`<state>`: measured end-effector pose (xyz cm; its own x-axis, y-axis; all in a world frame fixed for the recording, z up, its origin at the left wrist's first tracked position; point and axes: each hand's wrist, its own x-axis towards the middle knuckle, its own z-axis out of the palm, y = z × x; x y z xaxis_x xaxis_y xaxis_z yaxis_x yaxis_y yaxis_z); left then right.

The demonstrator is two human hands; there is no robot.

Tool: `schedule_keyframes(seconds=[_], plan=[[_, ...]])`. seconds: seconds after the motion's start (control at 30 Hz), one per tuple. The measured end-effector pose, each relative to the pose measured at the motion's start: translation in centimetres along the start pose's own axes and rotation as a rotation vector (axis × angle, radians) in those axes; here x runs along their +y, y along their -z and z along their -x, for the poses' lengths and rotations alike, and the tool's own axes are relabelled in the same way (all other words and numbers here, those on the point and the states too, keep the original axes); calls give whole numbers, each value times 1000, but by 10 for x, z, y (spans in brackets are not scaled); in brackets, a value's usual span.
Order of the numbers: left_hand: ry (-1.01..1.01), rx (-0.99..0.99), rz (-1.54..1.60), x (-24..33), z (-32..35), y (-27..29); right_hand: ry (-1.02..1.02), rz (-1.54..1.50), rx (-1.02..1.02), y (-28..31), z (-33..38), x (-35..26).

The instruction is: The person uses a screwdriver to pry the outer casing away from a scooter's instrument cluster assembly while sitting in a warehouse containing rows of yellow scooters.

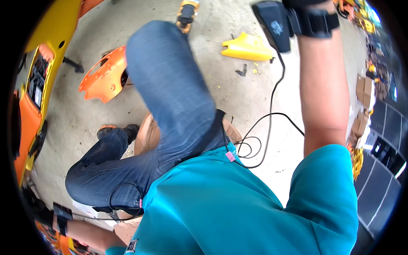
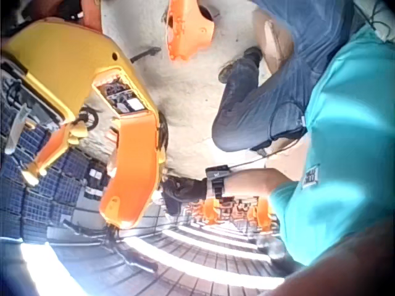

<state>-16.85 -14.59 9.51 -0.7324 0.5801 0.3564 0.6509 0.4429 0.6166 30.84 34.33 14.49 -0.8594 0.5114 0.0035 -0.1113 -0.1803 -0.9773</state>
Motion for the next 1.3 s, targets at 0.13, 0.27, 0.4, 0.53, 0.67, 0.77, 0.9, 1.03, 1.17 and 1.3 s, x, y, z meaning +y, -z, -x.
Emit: schedule_keyframes(seconds=[0.13,0.27,0.4,0.53,0.67,0.77,0.9,1.03,1.17,1.3], plan=[[182,-29,68,17,48,-47,-228,240,505,45,168,26],[223,-204,94,48,76,-96,-721,-141,907,35,336,122],[285,-359,99,53,107,-126,-954,-395,1041,-35,427,240],[379,-486,90,49,142,-149,-1180,-213,852,-69,437,303],[485,-576,57,43,166,-158,-1269,-757,743,-86,441,322],[597,-598,66,27,190,-165,-1564,-432,629,-89,404,277],[788,-629,67,4,220,-168,-1487,-427,578,-87,450,306],[1000,-672,69,-23,251,-167,-1598,-256,637,-71,428,280],[1296,-650,56,-38,291,-144,-1688,-82,631,-44,382,258],[1588,-591,27,-31,328,-100,-1728,4,600,-27,330,251]])
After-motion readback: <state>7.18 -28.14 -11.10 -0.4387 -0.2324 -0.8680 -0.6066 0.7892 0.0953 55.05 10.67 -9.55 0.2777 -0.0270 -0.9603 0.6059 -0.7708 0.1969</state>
